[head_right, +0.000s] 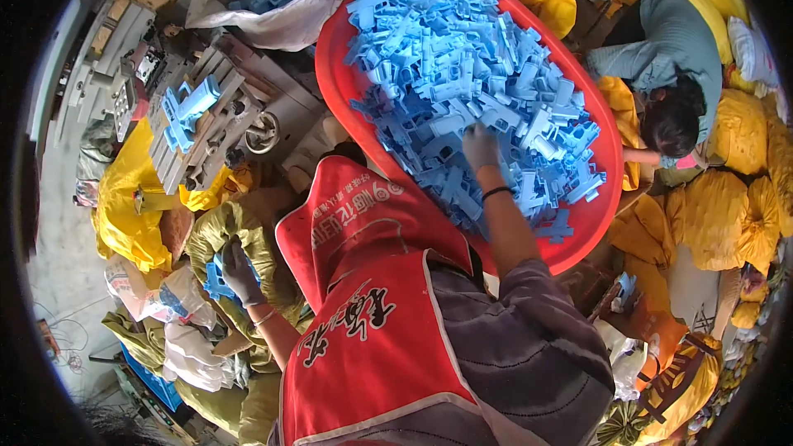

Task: Positioning blue plastic toy components into a printing press for logo application and sorting the finished pieces.

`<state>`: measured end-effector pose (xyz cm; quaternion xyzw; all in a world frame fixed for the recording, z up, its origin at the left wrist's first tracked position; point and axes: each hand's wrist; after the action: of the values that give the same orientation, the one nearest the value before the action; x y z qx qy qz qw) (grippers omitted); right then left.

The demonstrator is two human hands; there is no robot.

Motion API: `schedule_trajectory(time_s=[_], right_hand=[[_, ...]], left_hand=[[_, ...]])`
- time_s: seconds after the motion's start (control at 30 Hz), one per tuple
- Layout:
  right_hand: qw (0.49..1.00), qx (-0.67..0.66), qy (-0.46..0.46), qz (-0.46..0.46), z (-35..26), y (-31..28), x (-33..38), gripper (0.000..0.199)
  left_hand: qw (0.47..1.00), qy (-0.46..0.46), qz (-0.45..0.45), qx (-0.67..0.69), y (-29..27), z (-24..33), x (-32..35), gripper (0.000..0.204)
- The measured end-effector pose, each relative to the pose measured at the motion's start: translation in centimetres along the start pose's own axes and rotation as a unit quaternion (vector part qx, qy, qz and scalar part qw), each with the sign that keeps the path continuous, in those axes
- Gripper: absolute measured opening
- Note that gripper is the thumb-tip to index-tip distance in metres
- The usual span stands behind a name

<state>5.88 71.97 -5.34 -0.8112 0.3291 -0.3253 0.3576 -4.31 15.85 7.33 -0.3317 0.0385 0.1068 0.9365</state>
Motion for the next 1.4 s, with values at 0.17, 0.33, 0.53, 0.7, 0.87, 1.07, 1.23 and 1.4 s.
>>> schedule_trajectory(time_s=[0.17,0.33,0.53,0.7,0.87,1.07,1.23,1.4], right_hand=[[0.993,-0.089,-0.046,0.068,-1.3,5.3,0.2,0.045],[0.938,-0.312,0.084,0.126,-1.2,8.3,-4.5,0.085],[0.916,-0.362,0.077,0.152,-2.4,6.5,-5.8,0.104],[0.945,-0.12,-0.266,0.151,-2.6,3.2,-0.6,0.096],[0.951,-0.136,-0.276,0.015,-5.3,-1.4,2.5,0.081],[0.946,-0.089,-0.31,0.003,-11.0,-5.7,2.6,0.075],[0.915,-0.191,-0.348,-0.071,-15.6,-6.9,3.6,0.065],[0.846,-0.338,-0.389,-0.139,-23.9,-8.7,5.2,0.06]], left_hand=[[1.0,-0.015,-0.009,0.004,0.3,1.0,-0.3,0.027],[1.0,0.021,0.013,-0.004,-0.3,1.7,-0.4,0.026],[1.0,0.007,0.01,0.011,-0.7,0.6,0.3,0.024],[0.999,-0.034,0.013,0.019,-1.2,1.1,-0.5,0.023],[0.992,0.106,0.046,-0.045,-1.4,5.7,-3.0,0.021],[0.957,0.254,0.138,-0.026,-1.7,14.5,-9.5,0.022],[0.963,0.266,-0.03,-0.039,-0.7,18.2,-16.3,0.037],[0.939,0.341,-0.009,-0.044,-1.4,18.1,-18.1,0.037]])
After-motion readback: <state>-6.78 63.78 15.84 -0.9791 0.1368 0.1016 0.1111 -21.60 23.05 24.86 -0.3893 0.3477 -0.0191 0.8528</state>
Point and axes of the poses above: each hand's wrist, its own x-axis away from the middle knuckle, its own y-axis out of the palm, z = x × y, and after that the axes turned 2 degrees about z, right-handed
